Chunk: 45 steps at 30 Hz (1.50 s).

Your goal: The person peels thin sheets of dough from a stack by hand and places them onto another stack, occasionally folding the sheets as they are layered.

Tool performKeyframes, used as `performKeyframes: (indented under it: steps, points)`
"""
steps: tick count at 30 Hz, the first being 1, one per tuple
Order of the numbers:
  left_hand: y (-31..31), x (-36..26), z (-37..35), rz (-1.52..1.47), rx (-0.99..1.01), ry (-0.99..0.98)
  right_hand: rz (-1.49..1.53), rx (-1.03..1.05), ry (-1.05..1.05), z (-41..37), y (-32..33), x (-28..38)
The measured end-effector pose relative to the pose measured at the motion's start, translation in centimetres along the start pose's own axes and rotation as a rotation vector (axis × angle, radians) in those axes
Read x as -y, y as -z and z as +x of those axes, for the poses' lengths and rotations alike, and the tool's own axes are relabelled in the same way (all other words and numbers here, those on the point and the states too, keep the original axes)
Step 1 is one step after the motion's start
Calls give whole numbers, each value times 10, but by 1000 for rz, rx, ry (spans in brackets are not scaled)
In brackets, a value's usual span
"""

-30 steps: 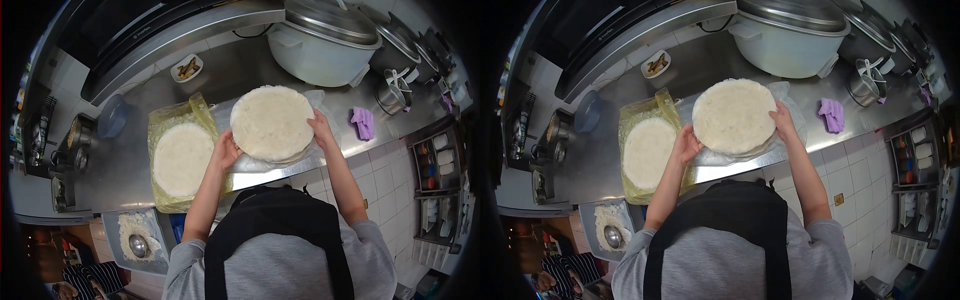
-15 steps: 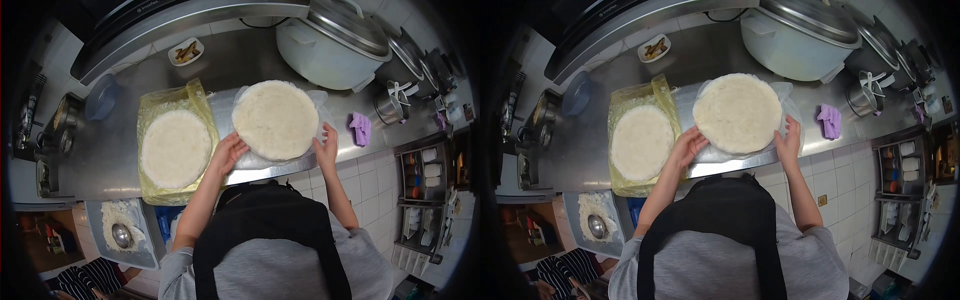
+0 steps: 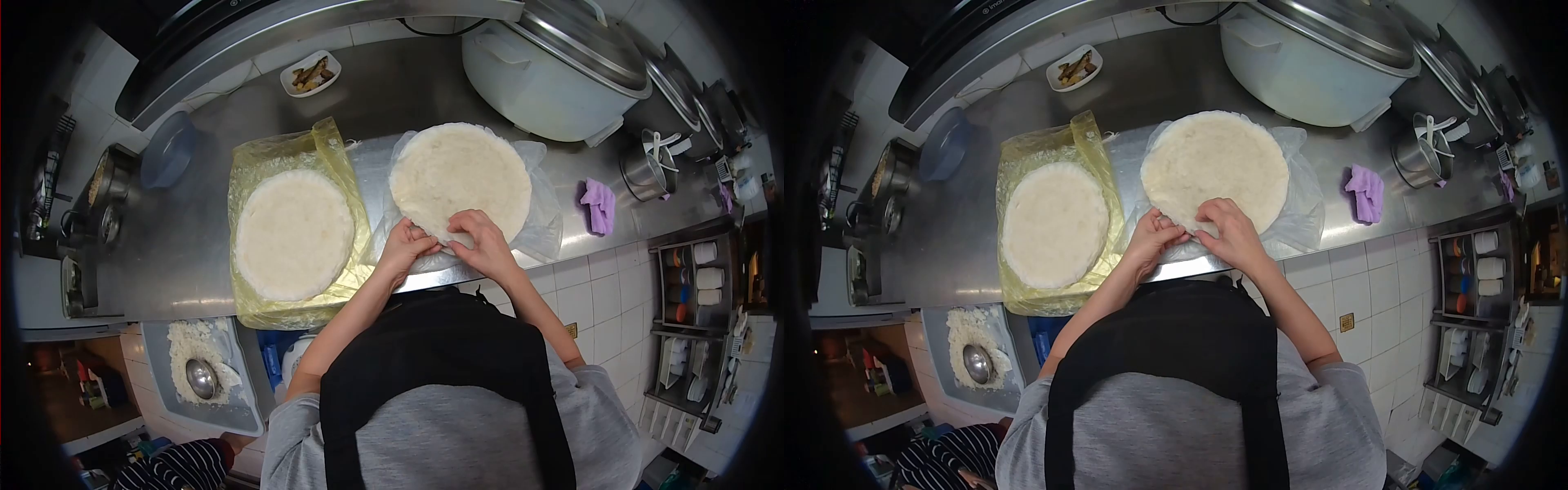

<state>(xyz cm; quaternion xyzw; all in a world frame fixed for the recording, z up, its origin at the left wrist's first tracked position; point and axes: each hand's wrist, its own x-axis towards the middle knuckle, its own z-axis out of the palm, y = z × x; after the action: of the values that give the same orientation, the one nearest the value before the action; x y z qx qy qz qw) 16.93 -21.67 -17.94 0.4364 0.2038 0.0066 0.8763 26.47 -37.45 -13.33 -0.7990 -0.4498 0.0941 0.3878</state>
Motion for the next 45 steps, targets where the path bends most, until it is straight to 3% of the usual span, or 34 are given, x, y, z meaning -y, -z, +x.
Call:
performKeyframes:
  steps: [10, 16, 19, 22, 25, 30, 34, 37, 39, 40, 43, 45]
  points:
    - [3, -2, 6, 65, 12, 5, 65, -45, 27, 7, 0, -9]
    - [-20, -13, 6, 279, -52, -24, 1, -16, -69, 20, 12, -3]
    - [-15, -11, 13, 242, -58, -13, 55, 34, -123, 24, 14, -7]
    - [-16, -14, 14, 218, -97, -4, 124, -75, -158, 26, 11, -12]
    - [-22, -18, 12, 304, -87, -65, 162, 53, -257, 26, 17, -2]
    - [-14, -3, 22, 336, -104, -170, 78, 85, 26, 25, 14, 3]
    - [-11, 4, 25, 532, -153, -268, 12, 116, 76, 31, 11, -18]
    - [-12, 7, 27, 594, -186, -414, -44, -24, 71, 35, 14, -19]
    - [-9, 10, 29, 590, -189, -426, -19, -119, -125, 38, 20, -18]
    - [-8, 11, 31, 588, -187, -436, -21, -119, -119, 39, 19, -17]
    - [-2, 6, 36, 403, -148, -403, -86, -85, -25, 41, 14, -10]
    - [7, -6, 40, 495, -141, -350, -64, -42, 117, 46, 8, -2]
